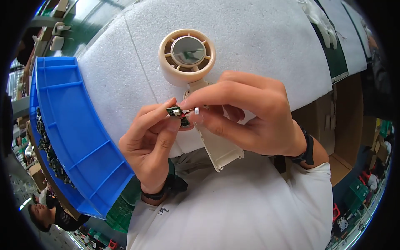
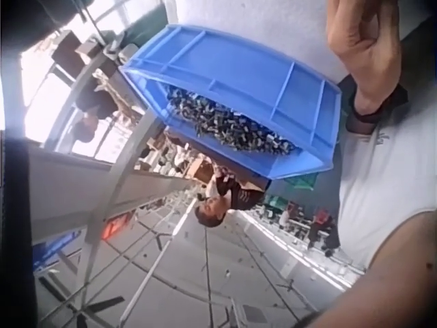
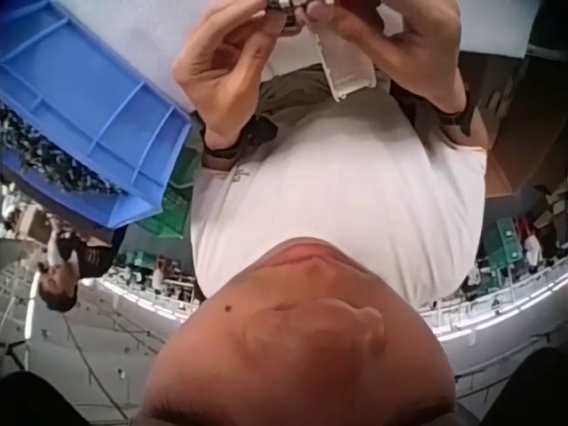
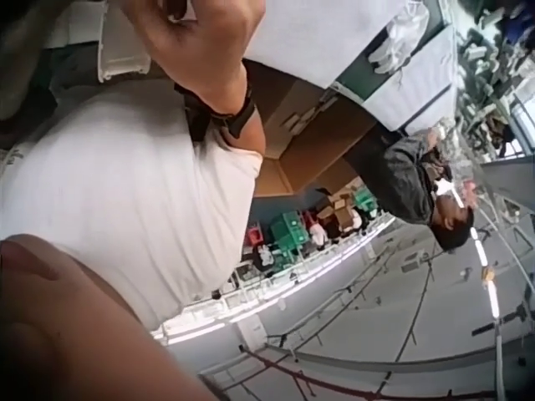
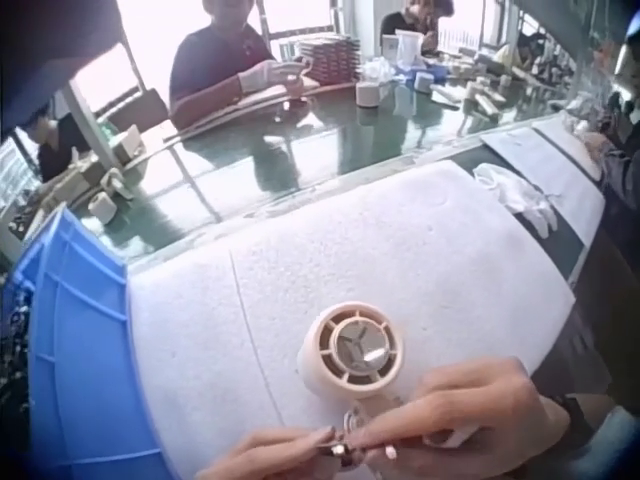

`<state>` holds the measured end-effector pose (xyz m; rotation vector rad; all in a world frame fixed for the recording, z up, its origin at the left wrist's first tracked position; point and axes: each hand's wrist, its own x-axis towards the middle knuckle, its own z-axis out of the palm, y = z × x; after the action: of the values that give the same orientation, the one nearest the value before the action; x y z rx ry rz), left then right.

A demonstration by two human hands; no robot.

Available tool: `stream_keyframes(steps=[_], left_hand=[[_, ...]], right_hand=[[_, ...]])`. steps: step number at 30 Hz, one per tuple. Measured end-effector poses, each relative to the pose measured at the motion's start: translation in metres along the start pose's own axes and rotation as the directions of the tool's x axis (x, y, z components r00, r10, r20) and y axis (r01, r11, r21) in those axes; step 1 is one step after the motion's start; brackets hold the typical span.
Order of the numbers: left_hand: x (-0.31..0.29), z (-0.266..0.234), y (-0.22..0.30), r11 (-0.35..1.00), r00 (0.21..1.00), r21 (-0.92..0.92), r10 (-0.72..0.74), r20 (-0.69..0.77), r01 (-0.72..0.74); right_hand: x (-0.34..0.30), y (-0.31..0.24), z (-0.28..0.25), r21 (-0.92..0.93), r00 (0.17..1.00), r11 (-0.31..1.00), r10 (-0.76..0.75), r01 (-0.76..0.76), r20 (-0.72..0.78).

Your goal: The person picks up a circuit board and a fan housing, connects a wire to the board, and fits the board into the housing. They then set the fan aside and repeat the process with another set of components.

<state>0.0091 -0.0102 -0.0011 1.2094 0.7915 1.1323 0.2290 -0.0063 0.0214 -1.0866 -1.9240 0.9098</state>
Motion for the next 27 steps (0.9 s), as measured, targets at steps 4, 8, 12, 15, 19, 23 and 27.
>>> stream_keyframes(steps=[4,8,12,15,19,23,27], left_hand=[[0.002,-0.002,-0.001,0.998,0.999,-0.054,-0.041,-0.014,0.04],[0.0,-0.002,0.0,0.998,0.999,-0.053,-0.041,-0.017,0.04],[0.002,-0.003,-0.002,0.998,1.0,-0.063,-0.022,0.002,0.022],[0.002,-0.002,0.0,0.998,1.0,-0.057,-0.029,0.002,0.029],[0.001,-0.003,0.0,0.998,1.0,-0.046,-0.03,0.007,0.031],[0.002,-0.001,0.0,0.997,0.999,-0.065,-0.037,0.009,0.038],[0.002,-0.003,-0.004,0.998,1.0,-0.055,-0.017,0.0,0.017]], right_hand=[[0.006,-0.002,0.009,0.008,0.982,0.994,-0.11,0.113,-0.156],[0.008,-0.006,0.009,0.043,0.99,0.996,-0.07,0.076,-0.125],[0.009,-0.01,0.006,0.036,0.994,0.998,-0.053,0.056,-0.094],[0.01,-0.01,0.006,0.079,0.995,0.996,-0.022,0.03,-0.093],[0.012,-0.01,0.011,0.03,0.988,0.997,-0.064,0.069,-0.143],[0.015,-0.009,0.015,-0.209,0.958,0.964,-0.207,0.166,-0.197],[0.016,-0.015,0.011,-0.177,0.98,0.981,-0.112,0.082,-0.163]])
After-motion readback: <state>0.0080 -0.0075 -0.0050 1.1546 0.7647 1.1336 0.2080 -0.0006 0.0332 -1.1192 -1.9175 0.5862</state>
